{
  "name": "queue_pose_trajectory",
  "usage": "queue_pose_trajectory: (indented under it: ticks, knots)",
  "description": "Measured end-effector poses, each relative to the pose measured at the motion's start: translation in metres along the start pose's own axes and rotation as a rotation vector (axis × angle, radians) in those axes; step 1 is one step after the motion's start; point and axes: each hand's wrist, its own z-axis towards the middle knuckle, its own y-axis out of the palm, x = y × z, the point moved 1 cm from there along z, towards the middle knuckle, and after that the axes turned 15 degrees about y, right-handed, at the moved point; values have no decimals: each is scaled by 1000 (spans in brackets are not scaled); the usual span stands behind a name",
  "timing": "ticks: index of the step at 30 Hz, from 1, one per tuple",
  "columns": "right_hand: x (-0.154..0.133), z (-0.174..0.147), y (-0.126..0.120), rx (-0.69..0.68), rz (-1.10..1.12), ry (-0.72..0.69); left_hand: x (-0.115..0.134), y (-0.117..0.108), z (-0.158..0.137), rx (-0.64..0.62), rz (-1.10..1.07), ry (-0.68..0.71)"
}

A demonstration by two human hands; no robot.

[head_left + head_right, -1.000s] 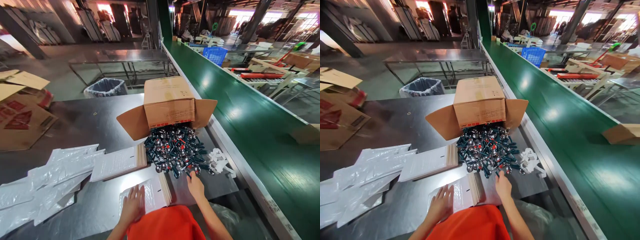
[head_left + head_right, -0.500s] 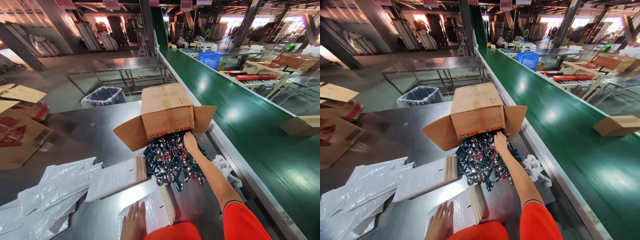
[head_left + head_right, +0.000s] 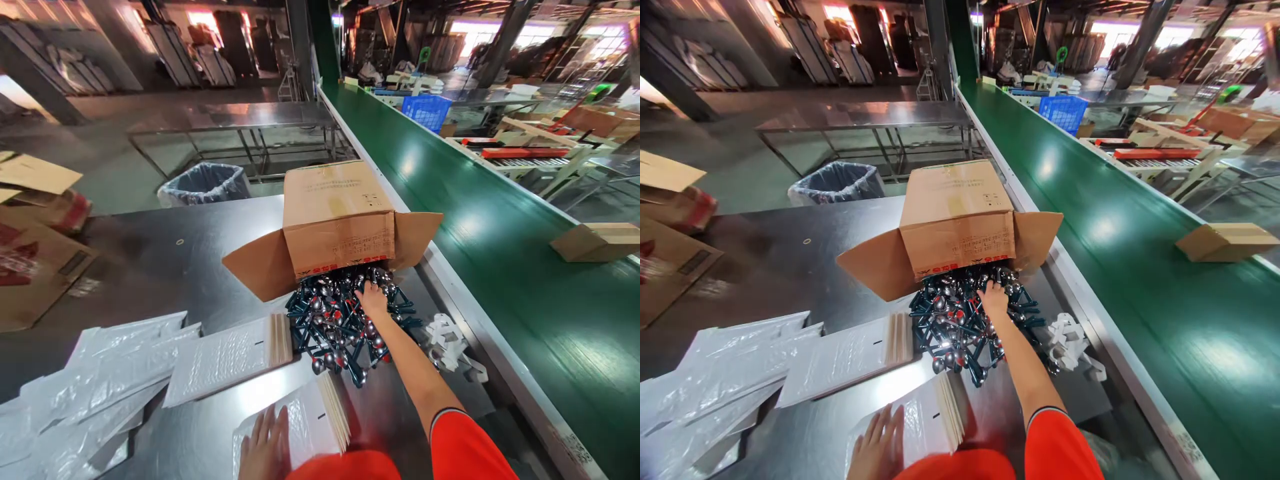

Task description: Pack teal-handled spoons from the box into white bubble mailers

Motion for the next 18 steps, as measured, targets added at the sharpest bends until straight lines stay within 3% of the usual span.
queue_pose_trajectory:
  ticks: [4,8,18]
  knots:
    - [-12,-8,3,52,54,110,0,2,0,2,-12,2]
    - [-10,-3,6,17,116,166,-1,4,2,-26,-2,-11]
    - [44,33,8,-171,382,181,0,0,-2,-11,2,-13]
